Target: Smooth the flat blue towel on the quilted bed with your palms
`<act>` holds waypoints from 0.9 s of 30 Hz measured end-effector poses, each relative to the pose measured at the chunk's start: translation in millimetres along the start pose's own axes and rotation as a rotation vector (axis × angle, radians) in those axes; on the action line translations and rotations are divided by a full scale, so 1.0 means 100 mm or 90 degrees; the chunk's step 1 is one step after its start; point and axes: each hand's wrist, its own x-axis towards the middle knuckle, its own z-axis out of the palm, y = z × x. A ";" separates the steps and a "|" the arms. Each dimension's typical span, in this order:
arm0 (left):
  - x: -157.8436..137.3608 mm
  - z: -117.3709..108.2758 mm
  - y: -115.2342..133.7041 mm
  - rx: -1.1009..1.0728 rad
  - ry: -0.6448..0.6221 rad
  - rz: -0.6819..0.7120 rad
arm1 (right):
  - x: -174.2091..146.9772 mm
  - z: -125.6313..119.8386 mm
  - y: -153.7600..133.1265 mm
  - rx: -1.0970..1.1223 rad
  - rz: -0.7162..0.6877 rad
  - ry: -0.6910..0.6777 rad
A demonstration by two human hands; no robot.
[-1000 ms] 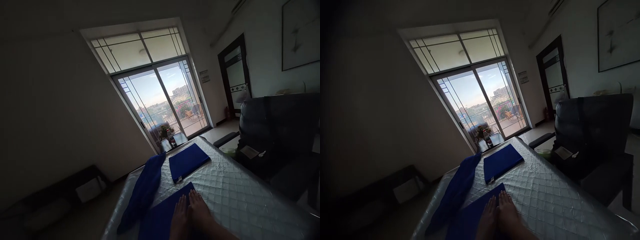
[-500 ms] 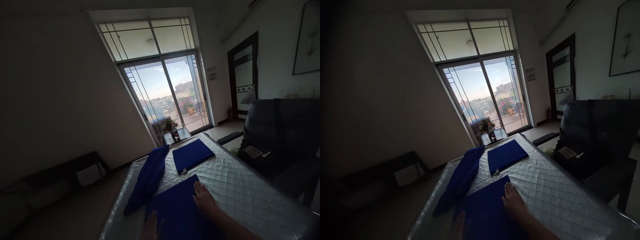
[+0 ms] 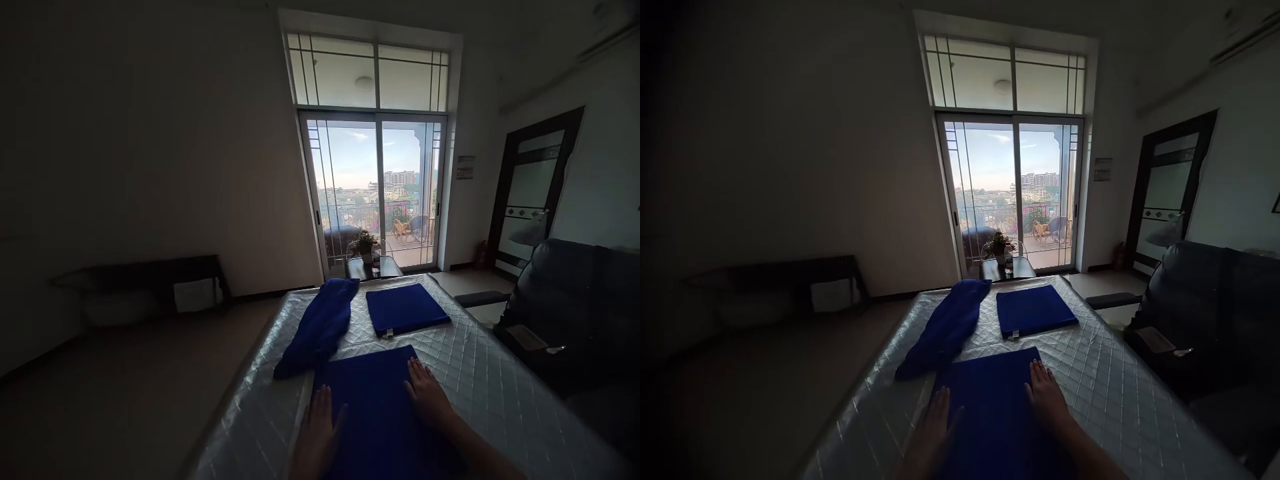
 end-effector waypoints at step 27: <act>-0.14 0.17 1.81 -0.136 -0.054 0.325 | -0.44 0.24 0.17 0.063 -0.067 0.037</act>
